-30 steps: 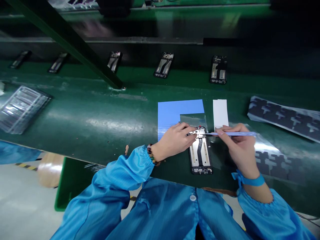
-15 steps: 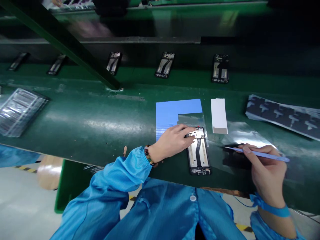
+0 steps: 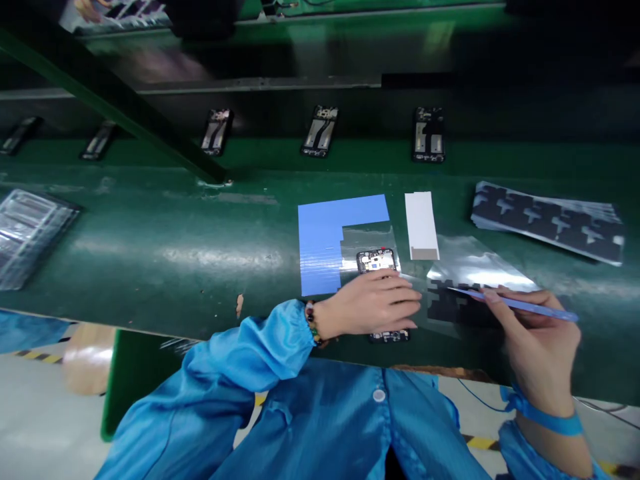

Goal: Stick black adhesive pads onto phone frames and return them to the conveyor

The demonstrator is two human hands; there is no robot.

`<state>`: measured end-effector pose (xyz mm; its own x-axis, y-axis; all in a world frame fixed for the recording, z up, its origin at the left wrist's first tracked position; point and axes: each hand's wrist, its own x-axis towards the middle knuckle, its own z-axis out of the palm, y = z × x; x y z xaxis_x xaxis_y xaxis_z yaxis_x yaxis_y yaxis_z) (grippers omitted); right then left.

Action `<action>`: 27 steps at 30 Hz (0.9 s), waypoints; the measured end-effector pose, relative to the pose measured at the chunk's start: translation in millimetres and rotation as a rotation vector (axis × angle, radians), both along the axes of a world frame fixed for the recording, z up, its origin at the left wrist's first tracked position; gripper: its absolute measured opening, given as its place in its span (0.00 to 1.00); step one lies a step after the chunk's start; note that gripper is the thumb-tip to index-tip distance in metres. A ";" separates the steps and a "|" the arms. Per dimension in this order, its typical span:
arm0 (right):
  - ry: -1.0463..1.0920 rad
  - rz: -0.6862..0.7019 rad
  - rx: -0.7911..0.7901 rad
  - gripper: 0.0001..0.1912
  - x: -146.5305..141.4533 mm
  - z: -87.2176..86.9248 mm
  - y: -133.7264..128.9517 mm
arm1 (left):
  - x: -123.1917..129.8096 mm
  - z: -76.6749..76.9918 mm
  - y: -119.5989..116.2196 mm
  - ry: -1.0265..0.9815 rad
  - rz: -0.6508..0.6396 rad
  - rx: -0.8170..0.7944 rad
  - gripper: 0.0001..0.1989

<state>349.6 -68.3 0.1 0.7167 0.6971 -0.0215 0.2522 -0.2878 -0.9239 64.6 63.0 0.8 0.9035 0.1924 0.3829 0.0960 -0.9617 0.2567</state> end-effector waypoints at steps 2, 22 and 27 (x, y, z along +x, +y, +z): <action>-0.006 -0.009 -0.011 0.24 5.5 -4.1 -4.1 | 15.2 -1.1 -8.5 0.012 -0.045 0.016 0.20; 0.313 -0.032 0.244 0.24 -32.7 0.3 20.2 | -7.2 6.3 23.6 0.013 0.195 -0.143 0.13; 0.326 0.098 0.215 0.22 -71.8 -5.6 32.5 | -41.0 5.4 45.9 0.042 0.335 -0.369 0.15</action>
